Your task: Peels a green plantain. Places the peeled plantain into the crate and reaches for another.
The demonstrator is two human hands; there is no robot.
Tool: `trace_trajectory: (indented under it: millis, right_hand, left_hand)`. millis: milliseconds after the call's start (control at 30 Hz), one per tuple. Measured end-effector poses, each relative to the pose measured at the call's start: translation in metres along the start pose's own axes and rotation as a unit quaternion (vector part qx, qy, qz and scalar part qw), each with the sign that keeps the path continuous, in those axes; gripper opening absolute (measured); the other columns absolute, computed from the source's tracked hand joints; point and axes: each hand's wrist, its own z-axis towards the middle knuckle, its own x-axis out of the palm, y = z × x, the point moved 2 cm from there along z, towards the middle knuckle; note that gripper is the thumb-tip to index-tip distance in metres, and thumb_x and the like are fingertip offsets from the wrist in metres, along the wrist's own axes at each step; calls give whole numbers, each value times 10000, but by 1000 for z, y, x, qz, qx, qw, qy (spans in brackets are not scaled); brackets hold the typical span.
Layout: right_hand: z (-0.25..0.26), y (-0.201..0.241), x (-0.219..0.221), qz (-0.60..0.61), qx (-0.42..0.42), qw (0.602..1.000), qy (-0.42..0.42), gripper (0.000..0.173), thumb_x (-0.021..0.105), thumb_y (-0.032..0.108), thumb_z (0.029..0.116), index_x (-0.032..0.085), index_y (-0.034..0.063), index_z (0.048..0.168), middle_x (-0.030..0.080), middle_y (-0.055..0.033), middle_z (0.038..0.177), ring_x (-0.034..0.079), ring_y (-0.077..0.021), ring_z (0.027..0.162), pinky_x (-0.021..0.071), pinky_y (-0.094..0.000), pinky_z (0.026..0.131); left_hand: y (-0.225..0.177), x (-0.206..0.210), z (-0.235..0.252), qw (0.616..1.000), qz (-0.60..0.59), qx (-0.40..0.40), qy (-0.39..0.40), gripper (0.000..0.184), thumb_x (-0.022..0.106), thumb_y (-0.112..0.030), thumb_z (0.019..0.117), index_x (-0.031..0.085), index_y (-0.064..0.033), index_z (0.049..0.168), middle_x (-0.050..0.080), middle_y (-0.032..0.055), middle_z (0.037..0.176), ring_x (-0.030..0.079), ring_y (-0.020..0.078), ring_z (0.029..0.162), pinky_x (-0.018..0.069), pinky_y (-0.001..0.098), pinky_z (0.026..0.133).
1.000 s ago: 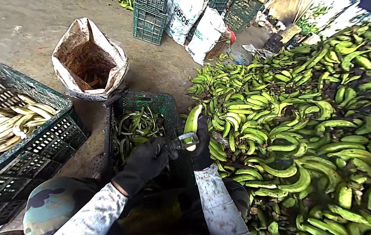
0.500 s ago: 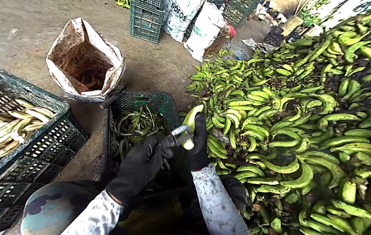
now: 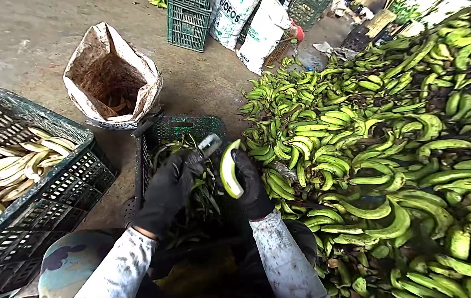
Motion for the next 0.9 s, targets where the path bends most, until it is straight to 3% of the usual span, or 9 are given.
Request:
trace_trajectory:
  millis: [100, 267, 367, 467, 533, 600, 700, 800, 900]
  right_hand:
    - [13, 14, 9, 58, -96, 991, -78, 302, 478, 399, 1042, 558, 223, 1274, 682, -8, 1025, 681, -118, 850, 602, -317, 693]
    - [24, 28, 27, 202, -137, 953, -179, 281, 431, 448, 1068, 554, 237, 1209, 656, -29, 1048, 686, -175, 902, 604, -370, 721]
    - [16, 24, 22, 65, -97, 983, -139, 328, 376, 430, 1086, 561, 209, 1244, 669, -12, 1042, 683, -128, 877, 603, -326, 713]
    - [-4, 22, 12, -139, -52, 989, -8, 309, 385, 258, 1077, 585, 131, 1276, 660, 20, 1016, 636, -47, 890, 565, -262, 779]
    - [-13, 25, 8, -147, -2, 987, 66, 276, 440, 167, 1037, 619, 110, 1239, 685, 32, 1028, 647, -20, 937, 560, -227, 855]
    - [-15, 28, 8, -162, 74, 978, 105, 266, 510, 176, 983, 631, 68, 1194, 698, -13, 960, 664, -55, 861, 572, -241, 794]
    - [-21, 30, 12, -235, 151, 947, 159, 507, 557, 240, 967, 512, 61, 1439, 677, -25, 1153, 642, -39, 991, 540, -232, 904]
    - [-15, 22, 1, -222, 141, 953, 150, 525, 544, 298, 970, 506, 98, 1454, 674, -75, 1163, 650, -114, 992, 546, -304, 899]
    - [-4, 10, -16, -47, 92, 992, 66, 418, 588, 441, 967, 585, 153, 1269, 691, -76, 971, 678, -156, 812, 589, -334, 721]
  left_hand:
    - [-12, 24, -19, 999, 1, 49, 19, 543, 518, -542, 1001, 595, -182, 1399, 697, 82, 1186, 686, 216, 1020, 568, 513, 875]
    - [-21, 40, -30, 991, 49, 104, -66, 606, 556, -563, 950, 642, -118, 1351, 685, 163, 1182, 674, 324, 1037, 551, 560, 857]
    - [-18, 29, -21, 993, 69, 81, -43, 547, 537, -519, 978, 629, -162, 1382, 684, 155, 1187, 670, 326, 1037, 545, 570, 853]
    - [-7, 13, -4, 996, 67, 52, -11, 464, 556, -424, 1004, 618, -190, 1399, 668, 151, 1221, 659, 334, 1073, 525, 596, 882]
    - [4, 9, 6, 996, 74, 53, 14, 439, 543, -371, 1012, 599, -229, 1424, 665, 138, 1227, 646, 328, 1094, 513, 599, 901]
    - [9, 8, 11, 996, 72, 45, 34, 416, 546, -287, 1012, 600, -233, 1421, 676, 139, 1214, 656, 324, 1069, 516, 600, 895]
    - [11, 9, 18, 996, 65, -16, 59, 358, 521, -285, 1062, 602, -231, 1406, 668, 138, 1236, 654, 322, 1087, 508, 611, 915]
    - [14, 8, 24, 991, 96, -58, 71, 387, 484, -355, 1079, 580, -234, 1433, 653, 146, 1312, 635, 361, 1177, 467, 662, 971]
    - [9, 18, 15, 996, 77, 10, 46, 429, 487, -418, 1047, 579, -247, 1429, 676, 115, 1239, 665, 314, 1085, 515, 626, 894]
